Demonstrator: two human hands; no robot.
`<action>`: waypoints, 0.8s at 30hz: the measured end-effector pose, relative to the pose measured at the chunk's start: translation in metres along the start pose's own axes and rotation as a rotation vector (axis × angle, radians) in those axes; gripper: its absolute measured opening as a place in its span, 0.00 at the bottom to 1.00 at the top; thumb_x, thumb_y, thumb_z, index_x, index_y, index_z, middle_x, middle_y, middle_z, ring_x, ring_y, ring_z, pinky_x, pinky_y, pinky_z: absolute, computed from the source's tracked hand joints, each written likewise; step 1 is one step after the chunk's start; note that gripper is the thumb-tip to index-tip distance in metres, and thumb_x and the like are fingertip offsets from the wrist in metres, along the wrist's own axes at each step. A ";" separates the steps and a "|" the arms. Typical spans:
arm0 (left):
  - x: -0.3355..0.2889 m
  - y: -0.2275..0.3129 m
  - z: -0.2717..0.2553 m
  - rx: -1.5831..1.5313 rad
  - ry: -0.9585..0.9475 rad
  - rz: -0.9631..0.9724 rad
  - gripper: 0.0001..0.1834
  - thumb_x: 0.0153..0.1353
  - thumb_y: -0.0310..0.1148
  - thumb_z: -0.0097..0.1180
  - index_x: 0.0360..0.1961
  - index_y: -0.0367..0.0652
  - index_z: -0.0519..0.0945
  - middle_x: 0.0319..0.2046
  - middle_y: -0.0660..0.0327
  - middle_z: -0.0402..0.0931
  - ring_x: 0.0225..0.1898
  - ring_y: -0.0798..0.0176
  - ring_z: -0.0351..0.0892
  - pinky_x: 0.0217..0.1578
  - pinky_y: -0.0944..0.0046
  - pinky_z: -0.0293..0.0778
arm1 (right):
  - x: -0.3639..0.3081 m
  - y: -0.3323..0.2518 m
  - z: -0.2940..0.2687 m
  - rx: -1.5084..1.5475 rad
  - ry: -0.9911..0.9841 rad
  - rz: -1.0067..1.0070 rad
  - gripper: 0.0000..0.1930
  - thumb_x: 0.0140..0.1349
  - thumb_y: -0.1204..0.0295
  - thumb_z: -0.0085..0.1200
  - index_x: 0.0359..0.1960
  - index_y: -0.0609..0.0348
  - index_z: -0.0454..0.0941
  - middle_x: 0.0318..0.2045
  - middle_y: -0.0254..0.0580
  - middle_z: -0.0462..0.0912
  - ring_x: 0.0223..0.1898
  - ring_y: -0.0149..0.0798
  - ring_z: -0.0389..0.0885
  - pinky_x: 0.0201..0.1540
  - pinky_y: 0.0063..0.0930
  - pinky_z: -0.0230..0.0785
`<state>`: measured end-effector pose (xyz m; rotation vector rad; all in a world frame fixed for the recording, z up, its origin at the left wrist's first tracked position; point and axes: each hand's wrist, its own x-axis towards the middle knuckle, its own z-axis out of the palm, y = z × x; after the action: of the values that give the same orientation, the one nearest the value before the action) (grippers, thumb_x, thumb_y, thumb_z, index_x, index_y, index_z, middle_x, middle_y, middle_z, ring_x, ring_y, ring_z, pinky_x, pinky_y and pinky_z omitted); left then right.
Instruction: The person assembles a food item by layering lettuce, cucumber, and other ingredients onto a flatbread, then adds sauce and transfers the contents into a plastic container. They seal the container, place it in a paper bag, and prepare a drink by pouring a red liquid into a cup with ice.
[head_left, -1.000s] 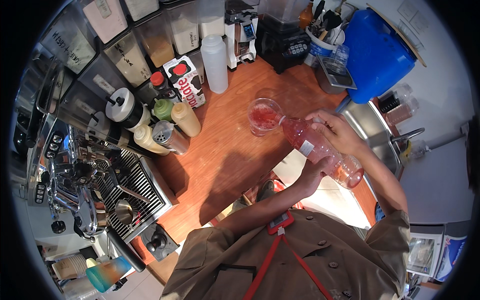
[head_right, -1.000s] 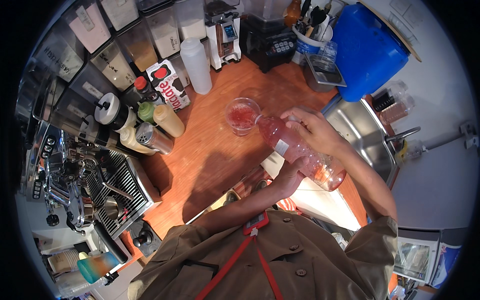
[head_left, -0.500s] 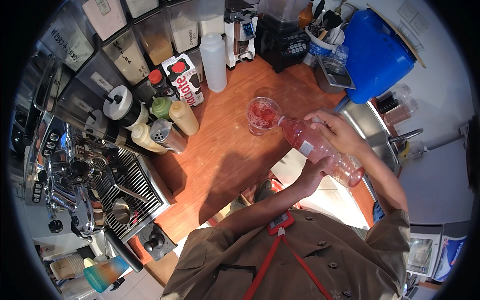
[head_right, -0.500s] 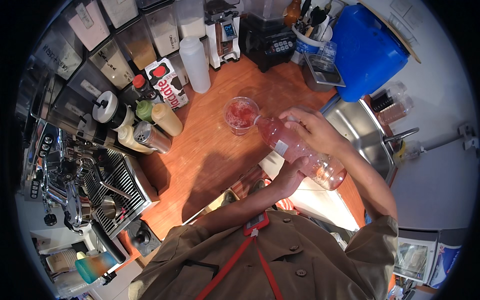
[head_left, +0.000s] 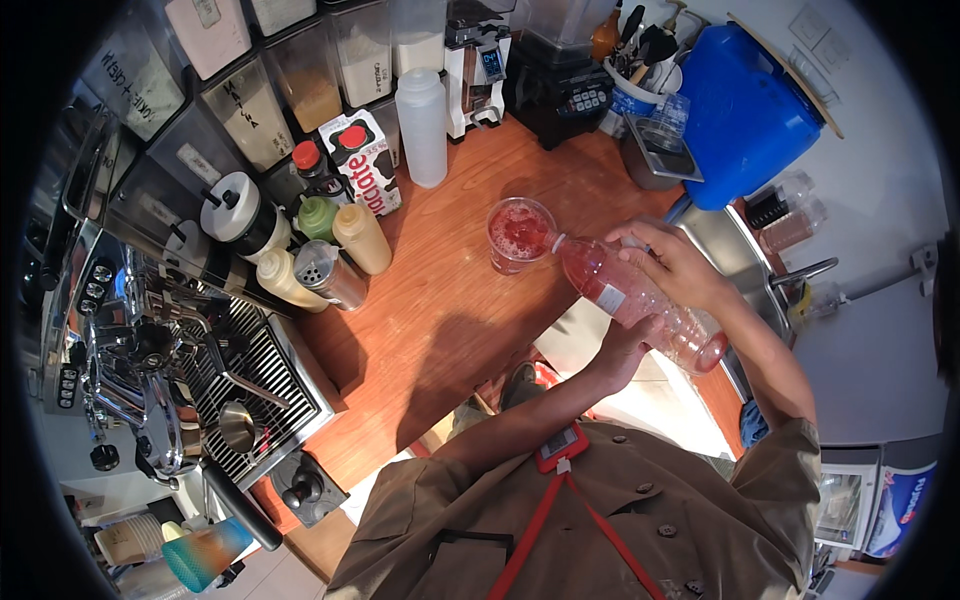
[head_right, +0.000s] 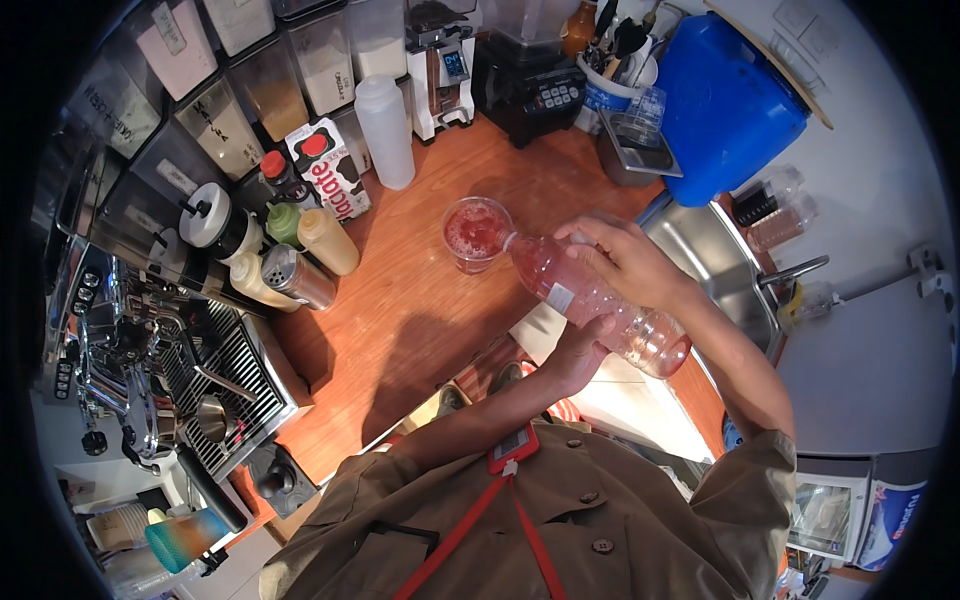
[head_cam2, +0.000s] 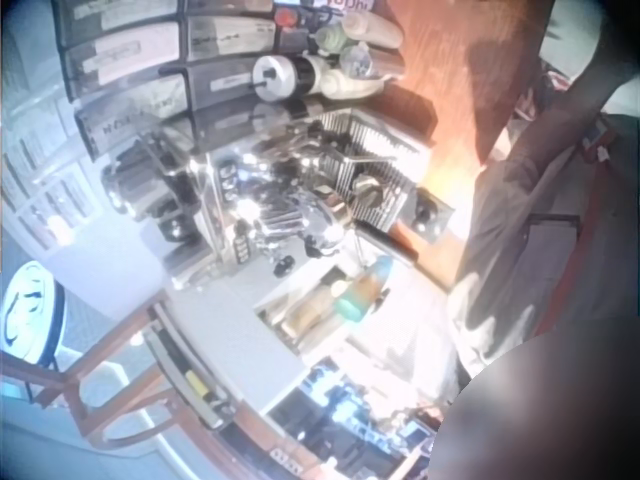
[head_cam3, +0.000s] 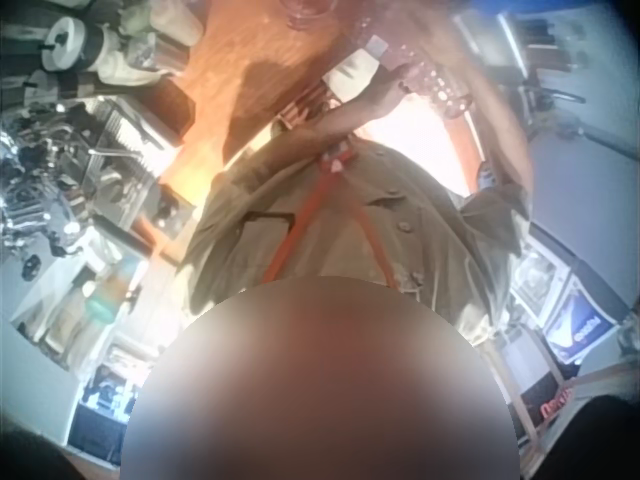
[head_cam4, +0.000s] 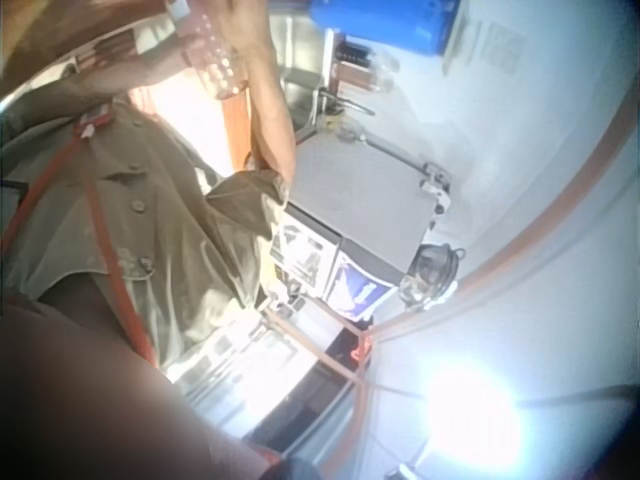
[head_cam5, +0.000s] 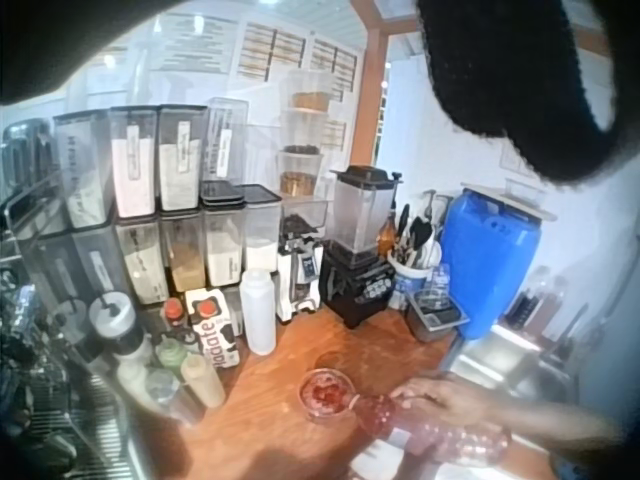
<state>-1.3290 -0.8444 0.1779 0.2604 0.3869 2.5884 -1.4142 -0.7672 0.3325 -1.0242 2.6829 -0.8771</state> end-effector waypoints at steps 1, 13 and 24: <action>0.000 0.000 0.000 0.000 -0.004 0.002 0.40 0.64 0.43 0.63 0.71 0.48 0.57 0.65 0.62 0.64 0.68 0.60 0.64 0.69 0.51 0.62 | 0.000 0.000 0.000 -0.002 -0.003 0.006 0.12 0.69 0.73 0.52 0.51 0.64 0.76 0.45 0.53 0.81 0.48 0.53 0.80 0.50 0.41 0.71; 0.005 -0.003 -0.001 -0.008 -0.008 0.004 0.40 0.63 0.42 0.64 0.70 0.48 0.57 0.64 0.62 0.65 0.67 0.60 0.65 0.68 0.51 0.63 | 0.001 -0.001 -0.004 -0.048 -0.023 -0.020 0.12 0.69 0.73 0.52 0.52 0.62 0.76 0.45 0.53 0.80 0.48 0.53 0.80 0.51 0.42 0.71; 0.007 -0.001 -0.001 -0.006 -0.010 0.023 0.43 0.62 0.44 0.65 0.71 0.49 0.55 0.65 0.62 0.64 0.68 0.60 0.64 0.68 0.51 0.64 | 0.004 -0.004 -0.006 -0.059 -0.037 -0.022 0.12 0.69 0.74 0.52 0.52 0.62 0.76 0.46 0.53 0.80 0.50 0.54 0.80 0.52 0.42 0.71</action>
<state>-1.3344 -0.8402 0.1774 0.2775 0.3747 2.6090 -1.4172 -0.7692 0.3403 -1.0739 2.6867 -0.7791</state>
